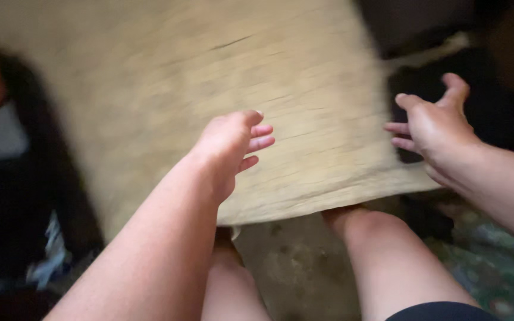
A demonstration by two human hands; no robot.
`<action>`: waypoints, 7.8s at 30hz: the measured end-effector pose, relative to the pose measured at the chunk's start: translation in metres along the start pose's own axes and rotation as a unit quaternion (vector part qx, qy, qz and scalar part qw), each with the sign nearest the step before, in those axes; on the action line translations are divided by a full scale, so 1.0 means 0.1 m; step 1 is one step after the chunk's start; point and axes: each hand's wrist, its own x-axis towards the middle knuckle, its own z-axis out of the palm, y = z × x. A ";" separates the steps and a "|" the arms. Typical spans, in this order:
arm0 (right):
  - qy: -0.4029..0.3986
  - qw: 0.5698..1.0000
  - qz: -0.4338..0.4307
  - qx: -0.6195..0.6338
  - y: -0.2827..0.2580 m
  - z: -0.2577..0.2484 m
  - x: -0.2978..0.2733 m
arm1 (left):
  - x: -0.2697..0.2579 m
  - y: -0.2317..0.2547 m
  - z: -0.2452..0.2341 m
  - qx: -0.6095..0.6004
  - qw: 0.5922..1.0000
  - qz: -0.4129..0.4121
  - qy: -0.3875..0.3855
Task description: The person picks up clothing items from a suitcase and folds them on a bed.
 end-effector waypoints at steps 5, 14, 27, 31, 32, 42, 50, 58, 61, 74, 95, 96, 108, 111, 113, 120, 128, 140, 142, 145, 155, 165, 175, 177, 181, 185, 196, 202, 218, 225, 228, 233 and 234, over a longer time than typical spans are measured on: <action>-0.146 0.982 -0.036 -0.110 -0.33 0.96 -0.78 | -0.34 -0.70 -1.07 -0.035 0.998 0.015 0.044; -0.233 0.958 -0.014 -0.164 -0.40 2.73 -2.18 | -0.77 -1.89 -2.78 -0.115 0.985 -0.053 0.120; -0.351 0.900 0.059 -0.251 -0.38 3.46 -2.70 | -0.63 -2.09 -3.89 -0.132 0.982 -0.064 0.119; -0.312 0.905 0.048 -0.284 -0.60 3.42 -2.57 | -0.35 -2.06 -3.91 -0.120 0.986 -0.047 0.103; -0.307 0.907 0.050 -0.285 -0.66 3.43 -2.55 | -0.25 -2.05 -3.89 -0.108 0.989 -0.039 0.096; -0.275 0.906 0.039 -0.319 -0.89 3.35 -2.41 | -0.02 -1.42 -4.08 0.372 0.904 0.075 0.196; -0.291 0.893 0.055 -0.339 -0.71 3.41 -2.34 | 0.32 -1.23 -4.08 0.563 0.821 0.030 0.095; -0.291 0.888 0.053 -0.351 -0.73 3.47 -2.42 | 0.30 -1.70 -4.19 0.357 0.875 0.189 0.266; -0.311 0.896 0.053 -0.314 -0.77 3.54 -2.51 | 0.09 -1.74 -4.08 0.208 0.900 0.173 0.341; -0.519 0.835 0.134 -0.124 -1.02 3.74 -2.79 | -0.98 -1.36 -3.23 -0.277 0.917 0.166 -0.235; -0.480 0.750 -0.145 -0.431 -0.38 1.87 -2.70 | -1.09 -1.66 -2.80 -0.439 0.890 0.117 -0.038; -0.373 0.808 -0.093 -0.447 -0.32 1.72 -2.84 | -1.14 -1.65 -2.69 -0.437 0.890 0.123 -0.041; -0.260 0.958 -0.026 -0.117 0.26 0.73 -2.59 | -2.05 -1.84 -1.61 -0.045 0.883 0.393 0.252; -0.296 0.951 -0.032 -0.081 0.07 0.82 -2.88 | -2.24 -1.90 -1.50 -0.004 0.839 0.491 0.236; -0.320 0.944 -0.036 -0.077 -0.04 0.89 -3.10 | -2.39 -2.00 -1.38 0.041 0.856 0.472 0.206; -0.413 0.903 -0.035 -0.111 -0.02 1.14 -3.29 | -2.76 -2.44 -1.13 0.214 0.869 0.424 0.140; -0.382 0.916 0.085 -0.093 0.23 1.36 -3.66 | -2.63 -2.98 -1.54 -0.143 0.957 0.247 0.043; -0.543 0.810 0.022 -0.221 0.79 1.18 -3.78 | -2.57 -2.73 -2.00 -0.494 0.861 0.123 0.020; -0.630 0.698 -0.223 -0.258 0.81 1.22 -3.68 | -2.57 -2.80 -2.09 -0.496 0.855 0.140 0.053; -0.524 0.844 -0.017 -0.114 0.77 1.35 -3.75 | -2.64 -2.95 -2.26 -0.468 0.863 0.188 0.036; -0.424 0.904 0.056 -0.021 0.68 2.28 -5.02 | -3.45 -3.66 -3.03 -0.374 0.898 0.230 0.000; -0.512 0.856 -0.045 -0.050 1.05 3.48 -5.47 | -4.29 -4.76 -3.84 -0.250 0.958 0.121 -0.070; -0.646 0.755 -0.082 -0.080 1.32 3.65 -6.36 | -4.28 -5.83 -4.32 -0.338 0.914 0.150 0.169; -0.657 0.740 -0.086 -0.114 1.36 3.59 -6.39 | -4.36 -5.79 -4.43 -0.496 0.841 0.165 0.140; -0.699 0.665 -0.071 -0.252 1.57 3.39 -6.70 | -4.36 -5.73 -4.44 -0.603 0.710 0.358 0.063; -0.706 0.647 -0.109 -0.267 1.52 3.33 -6.96 | -4.38 -5.78 -4.51 -0.694 0.609 0.381 0.046; -0.499 0.719 -0.302 -0.377 1.06 3.26 -6.94 | -4.50 -5.71 -4.61 -0.539 0.725 0.414 0.108; -0.488 0.723 -0.360 -0.331 0.87 3.42 -7.00 | -4.71 -5.62 -4.65 -0.508 0.709 0.481 0.088; -0.671 0.634 -0.298 -0.244 0.87 3.46 -7.44 | -4.72 -5.25 -4.81 -0.457 0.778 0.416 0.111; -0.526 0.810 -0.217 -0.144 0.93 3.41 -7.67 | -4.32 -5.30 -4.86 -0.158 0.877 0.336 0.306; -0.536 0.818 -0.181 -0.106 0.93 3.41 -7.65 | -4.27 -5.30 -4.74 -0.219 0.907 0.333 0.135; -0.535 0.808 -0.208 -0.136 0.92 3.35 -7.76 | -4.35 -5.12 -4.43 -0.181 0.901 0.371 0.133; -0.506 0.828 -0.209 -0.120 0.93 3.32 -7.77 | -4.36 -5.10 -4.37 -0.160 0.886 0.411 0.139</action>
